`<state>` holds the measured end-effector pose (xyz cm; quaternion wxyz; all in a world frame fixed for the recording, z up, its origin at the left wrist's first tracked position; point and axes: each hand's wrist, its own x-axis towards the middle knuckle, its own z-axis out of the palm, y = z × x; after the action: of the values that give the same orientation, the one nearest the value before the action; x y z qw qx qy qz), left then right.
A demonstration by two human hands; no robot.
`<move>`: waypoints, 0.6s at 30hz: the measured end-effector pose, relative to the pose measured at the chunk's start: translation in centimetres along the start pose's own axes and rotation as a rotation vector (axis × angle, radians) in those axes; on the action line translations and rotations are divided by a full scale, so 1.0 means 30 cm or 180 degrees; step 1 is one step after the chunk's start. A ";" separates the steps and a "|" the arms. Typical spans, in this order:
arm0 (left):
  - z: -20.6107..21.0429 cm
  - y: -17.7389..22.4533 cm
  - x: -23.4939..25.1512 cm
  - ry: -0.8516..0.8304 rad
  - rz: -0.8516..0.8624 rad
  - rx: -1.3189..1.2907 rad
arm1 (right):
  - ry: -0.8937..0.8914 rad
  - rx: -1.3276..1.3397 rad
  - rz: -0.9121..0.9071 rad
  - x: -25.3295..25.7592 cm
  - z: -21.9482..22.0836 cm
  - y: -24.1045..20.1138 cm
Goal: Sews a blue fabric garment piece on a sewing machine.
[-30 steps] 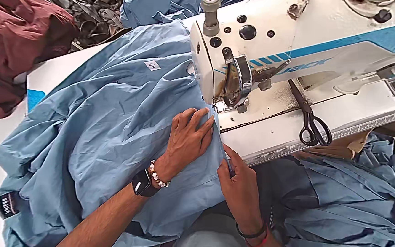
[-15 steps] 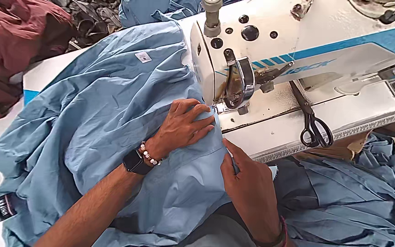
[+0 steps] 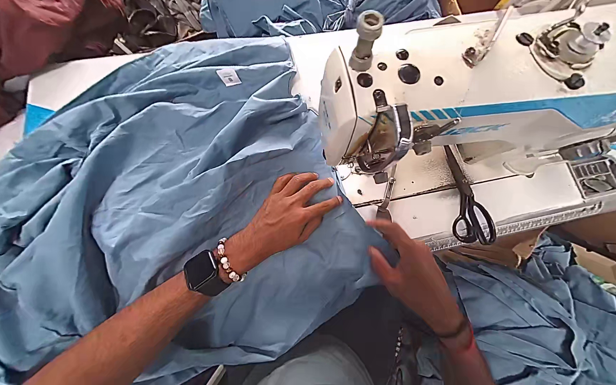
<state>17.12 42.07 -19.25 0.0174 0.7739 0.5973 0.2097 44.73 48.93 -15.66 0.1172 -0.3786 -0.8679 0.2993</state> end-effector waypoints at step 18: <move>-0.019 0.010 0.035 0.0064 0.0278 -0.0055 | 0.1031 -0.0370 0.0915 0.205 0.148 -0.145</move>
<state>17.41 42.83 -18.33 0.0090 0.7970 0.5612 0.2232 36.05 49.17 -16.66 0.1892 -0.5477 -0.7906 0.1976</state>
